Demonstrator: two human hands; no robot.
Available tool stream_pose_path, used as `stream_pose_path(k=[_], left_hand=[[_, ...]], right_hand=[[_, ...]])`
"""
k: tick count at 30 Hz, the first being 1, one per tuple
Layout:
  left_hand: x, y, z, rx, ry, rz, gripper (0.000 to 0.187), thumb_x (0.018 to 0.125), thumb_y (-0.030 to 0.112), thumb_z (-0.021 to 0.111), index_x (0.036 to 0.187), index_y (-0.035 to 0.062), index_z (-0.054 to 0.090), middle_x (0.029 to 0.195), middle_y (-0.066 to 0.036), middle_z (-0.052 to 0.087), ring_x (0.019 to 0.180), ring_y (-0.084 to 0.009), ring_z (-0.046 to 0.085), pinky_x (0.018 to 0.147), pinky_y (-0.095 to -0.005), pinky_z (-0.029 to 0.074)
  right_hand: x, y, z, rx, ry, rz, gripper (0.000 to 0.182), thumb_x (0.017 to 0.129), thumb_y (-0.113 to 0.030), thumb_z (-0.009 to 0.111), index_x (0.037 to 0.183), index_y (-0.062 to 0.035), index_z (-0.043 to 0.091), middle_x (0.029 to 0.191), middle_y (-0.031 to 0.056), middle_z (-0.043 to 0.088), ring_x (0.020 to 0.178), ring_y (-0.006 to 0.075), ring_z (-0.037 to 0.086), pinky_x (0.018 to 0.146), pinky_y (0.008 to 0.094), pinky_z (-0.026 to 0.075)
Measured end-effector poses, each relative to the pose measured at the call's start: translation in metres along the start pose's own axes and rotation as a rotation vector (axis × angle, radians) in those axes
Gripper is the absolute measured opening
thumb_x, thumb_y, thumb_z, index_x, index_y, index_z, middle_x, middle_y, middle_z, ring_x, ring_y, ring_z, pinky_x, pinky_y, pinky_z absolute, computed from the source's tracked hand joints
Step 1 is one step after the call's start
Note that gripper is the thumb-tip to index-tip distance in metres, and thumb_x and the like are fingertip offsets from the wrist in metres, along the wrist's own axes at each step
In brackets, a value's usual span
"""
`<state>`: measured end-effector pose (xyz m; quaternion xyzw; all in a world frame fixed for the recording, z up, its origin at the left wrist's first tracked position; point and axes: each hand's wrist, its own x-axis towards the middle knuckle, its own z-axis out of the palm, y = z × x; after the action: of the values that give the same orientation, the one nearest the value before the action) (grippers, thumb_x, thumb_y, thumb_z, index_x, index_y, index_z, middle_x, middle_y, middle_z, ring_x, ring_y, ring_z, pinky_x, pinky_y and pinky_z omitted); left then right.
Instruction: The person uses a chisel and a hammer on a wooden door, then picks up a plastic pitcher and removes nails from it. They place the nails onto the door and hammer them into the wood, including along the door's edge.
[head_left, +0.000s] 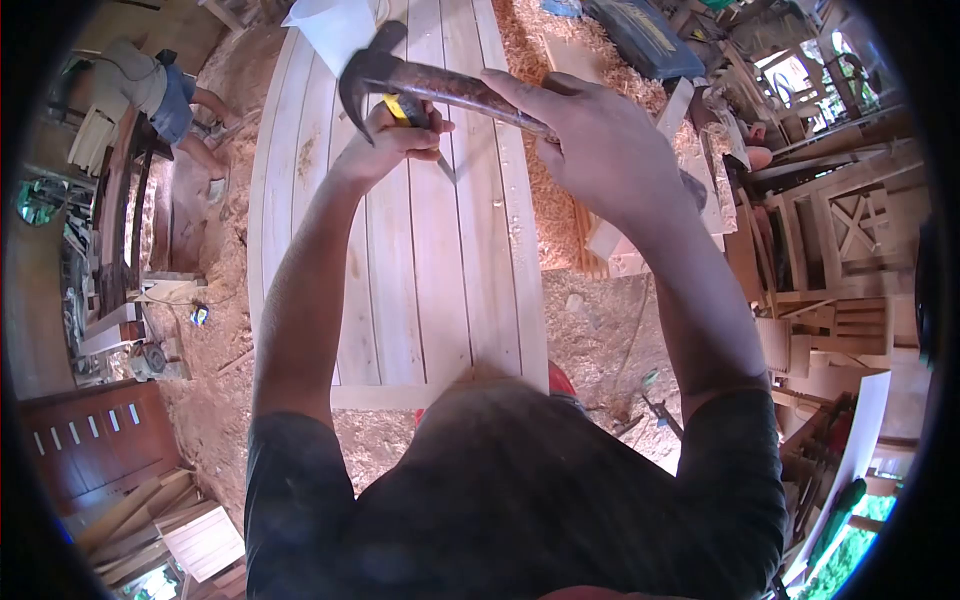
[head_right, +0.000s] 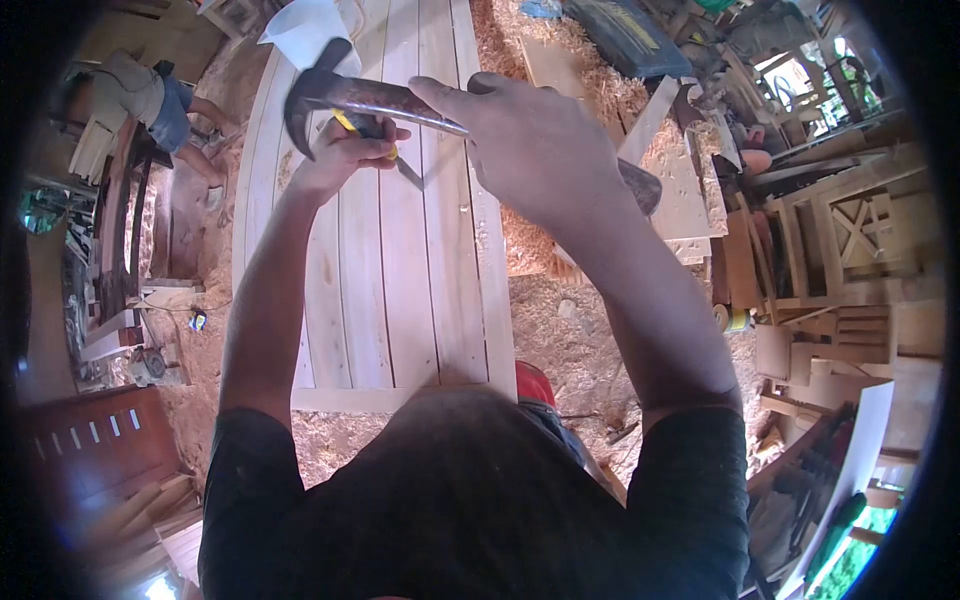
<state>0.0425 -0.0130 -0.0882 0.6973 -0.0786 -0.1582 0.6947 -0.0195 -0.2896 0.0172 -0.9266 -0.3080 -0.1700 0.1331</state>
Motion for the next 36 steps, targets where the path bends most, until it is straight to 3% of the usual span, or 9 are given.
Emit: stream_pose_path(k=[10,16,19,22,28,31,33,34,36], left_hand=[[0.000,0.003,0.001,-0.005,0.001,0.003,0.033,0.087,-0.003,0.068,0.115,0.0080,0.055,0.103,-0.005,0.066,0.115,-0.0230,0.069,0.080,-0.0349,0.062],[0.003,-0.003,-0.005,-0.023,-0.043,0.015,0.031,0.089,0.001,0.070,0.111,0.0126,0.052,0.102,-0.002,0.066,0.118,-0.0242,0.069,0.084,-0.0335,0.062],[0.001,-0.005,-0.005,-0.039,-0.049,0.014,0.031,0.089,0.001,0.069,0.112,0.0127,0.051,0.102,-0.002,0.066,0.119,-0.0242,0.069,0.084,-0.0335,0.061],[0.003,-0.007,-0.007,-0.064,-0.048,0.018,0.031,0.089,0.001,0.068,0.113,0.0120,0.052,0.103,-0.002,0.066,0.118,-0.0242,0.068,0.083,-0.0336,0.061],[0.008,-0.004,-0.005,-0.056,-0.030,0.052,0.030,0.089,-0.001,0.065,0.115,0.0102,0.055,0.104,-0.003,0.066,0.116,-0.0241,0.068,0.081,-0.0343,0.061],[0.002,-0.015,-0.005,-0.074,-0.033,0.043,0.030,0.089,-0.001,0.065,0.115,0.0092,0.055,0.104,-0.003,0.066,0.115,-0.0236,0.068,0.082,-0.0348,0.061],[0.002,-0.009,-0.005,-0.078,-0.026,0.023,0.030,0.089,-0.001,0.065,0.115,0.0087,0.055,0.104,-0.004,0.066,0.115,-0.0233,0.068,0.082,-0.0353,0.062],[0.001,-0.008,-0.004,-0.062,-0.020,0.032,0.030,0.089,-0.001,0.065,0.115,0.0080,0.055,0.104,-0.004,0.065,0.115,-0.0232,0.068,0.082,-0.0358,0.062],[0.004,-0.007,-0.003,-0.056,-0.011,0.032,0.030,0.088,-0.001,0.065,0.115,0.0079,0.055,0.104,-0.004,0.065,0.115,-0.0234,0.069,0.082,-0.0357,0.062]], right_hand=[[-0.003,0.017,0.009,0.129,0.026,-0.009,0.062,0.087,-0.007,0.066,0.148,-0.0159,0.057,0.101,0.0172,0.071,0.091,0.0371,0.071,0.079,0.0486,0.057],[-0.023,-0.004,0.016,0.621,0.204,0.267,0.043,0.098,-0.015,0.065,0.138,-0.0002,0.056,0.082,0.0224,0.069,0.075,0.0403,0.069,0.070,0.0457,0.053],[-0.036,-0.016,0.027,0.812,0.120,0.575,0.037,0.102,-0.019,0.063,0.132,0.0021,0.057,0.082,0.0226,0.068,0.073,0.0407,0.069,0.069,0.0443,0.053],[-0.054,-0.012,0.077,0.904,0.127,0.700,0.032,0.102,-0.021,0.063,0.125,0.0018,0.059,0.081,0.0248,0.068,0.074,0.0439,0.069,0.069,0.0461,0.053],[-0.057,0.002,0.138,0.540,-0.085,0.591,0.025,0.103,-0.022,0.062,0.111,0.0013,0.059,0.084,0.0292,0.068,0.079,0.0499,0.068,0.071,0.0480,0.054],[-0.038,-0.016,0.083,0.668,0.021,0.636,0.026,0.104,-0.022,0.061,0.110,0.0023,0.057,0.080,0.0282,0.067,0.074,0.0475,0.069,0.066,0.0476,0.054],[-0.035,-0.026,0.061,0.717,0.227,0.492,0.027,0.105,-0.023,0.061,0.109,0.0022,0.055,0.077,0.0269,0.066,0.070,0.0457,0.069,0.062,0.0474,0.052],[-0.033,-0.027,0.055,0.736,0.335,0.408,0.027,0.105,-0.024,0.061,0.109,0.0022,0.054,0.075,0.0263,0.065,0.068,0.0447,0.069,0.060,0.0472,0.051],[-0.048,-0.023,0.083,0.791,0.297,0.417,0.028,0.105,-0.025,0.061,0.109,0.0019,0.053,0.074,0.0255,0.065,0.067,0.0430,0.069,0.059,0.0463,0.051]])
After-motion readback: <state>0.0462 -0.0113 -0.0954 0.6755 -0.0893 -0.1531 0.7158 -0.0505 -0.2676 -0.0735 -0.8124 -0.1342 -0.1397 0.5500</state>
